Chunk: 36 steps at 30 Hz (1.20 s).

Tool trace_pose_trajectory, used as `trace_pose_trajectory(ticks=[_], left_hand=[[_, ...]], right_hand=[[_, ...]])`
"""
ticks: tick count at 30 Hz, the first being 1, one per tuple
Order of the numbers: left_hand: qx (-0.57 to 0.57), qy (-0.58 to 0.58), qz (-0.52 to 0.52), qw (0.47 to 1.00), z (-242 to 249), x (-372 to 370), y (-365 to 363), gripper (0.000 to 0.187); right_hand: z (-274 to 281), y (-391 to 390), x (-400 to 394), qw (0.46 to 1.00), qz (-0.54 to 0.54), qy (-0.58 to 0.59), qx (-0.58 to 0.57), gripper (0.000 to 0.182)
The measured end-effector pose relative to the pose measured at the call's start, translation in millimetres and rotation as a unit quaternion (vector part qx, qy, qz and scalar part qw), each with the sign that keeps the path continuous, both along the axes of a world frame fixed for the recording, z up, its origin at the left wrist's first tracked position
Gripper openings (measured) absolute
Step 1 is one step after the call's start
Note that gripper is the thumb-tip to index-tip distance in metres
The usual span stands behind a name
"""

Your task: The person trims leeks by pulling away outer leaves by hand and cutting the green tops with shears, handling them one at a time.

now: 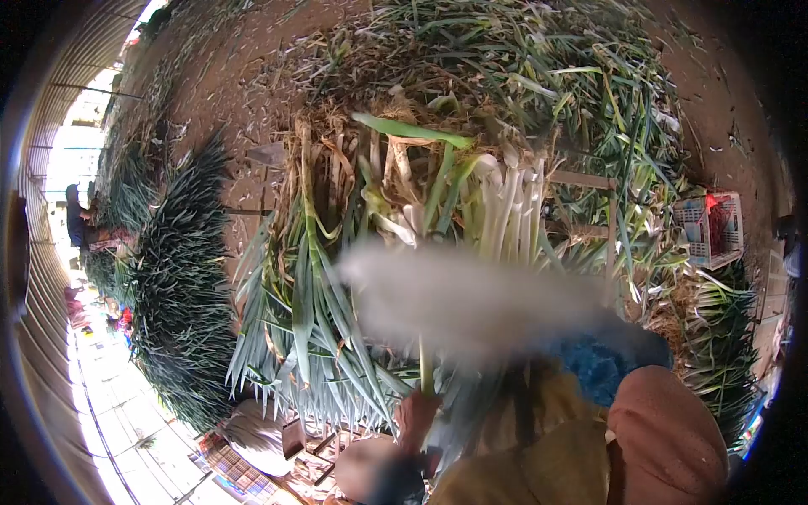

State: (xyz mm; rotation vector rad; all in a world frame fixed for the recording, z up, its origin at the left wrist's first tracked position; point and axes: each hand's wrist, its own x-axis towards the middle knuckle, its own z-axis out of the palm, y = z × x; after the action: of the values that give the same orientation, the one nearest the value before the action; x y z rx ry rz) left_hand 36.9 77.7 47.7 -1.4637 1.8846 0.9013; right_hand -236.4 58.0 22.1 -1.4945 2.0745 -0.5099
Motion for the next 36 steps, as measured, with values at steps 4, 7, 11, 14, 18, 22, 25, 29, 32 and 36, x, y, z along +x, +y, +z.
trace_pose_trajectory(ticks=[4,7,11,14,18,22,25,29,32,36], left_hand=[[0.012,0.038,0.021,0.999,18.3,-20.9,-0.5,0.037],[-0.037,0.181,0.016,0.983,-73.8,-40.3,1.7,0.039],[-0.048,0.131,-0.121,0.983,-101.9,-83.0,-18.9,0.048],[-0.187,0.153,-0.149,0.959,-114.3,-58.8,-80.3,0.054],[-0.526,0.067,-0.065,0.846,-83.1,-24.4,-236.5,0.069],[-0.422,0.053,0.038,0.904,-99.3,-17.0,-279.2,0.070],[-0.342,0.020,0.066,0.937,-111.5,-23.3,-268.4,0.071],[-0.285,0.109,0.038,0.951,-152.8,-6.7,-229.6,0.067],[-0.105,0.260,0.148,0.948,-247.2,46.7,-193.2,0.064],[0.170,0.491,0.332,0.788,-148.5,38.1,-139.7,0.039]], right_hand=[[59.6,46.0,12.0,0.996,0.055,-0.050,0.041,0.061],[111.7,57.8,15.6,0.975,0.126,-0.108,0.147,0.060],[22.4,65.6,2.8,0.984,0.038,-0.115,0.133,0.060],[-39.8,74.7,-46.7,0.995,-0.073,0.008,0.069,0.059],[-15.2,99.0,-43.7,0.996,-0.056,0.037,0.052,0.061],[20.5,94.3,-10.1,0.996,-0.022,-0.075,0.034,0.059],[15.7,82.9,7.7,0.987,-0.041,-0.154,0.028,0.057],[28.3,51.7,30.9,0.988,0.006,-0.131,0.086,0.058],[44.4,38.0,51.6,0.994,0.063,-0.083,0.045,0.061],[37.6,39.3,69.9,0.982,0.146,-0.081,0.092,0.068]])
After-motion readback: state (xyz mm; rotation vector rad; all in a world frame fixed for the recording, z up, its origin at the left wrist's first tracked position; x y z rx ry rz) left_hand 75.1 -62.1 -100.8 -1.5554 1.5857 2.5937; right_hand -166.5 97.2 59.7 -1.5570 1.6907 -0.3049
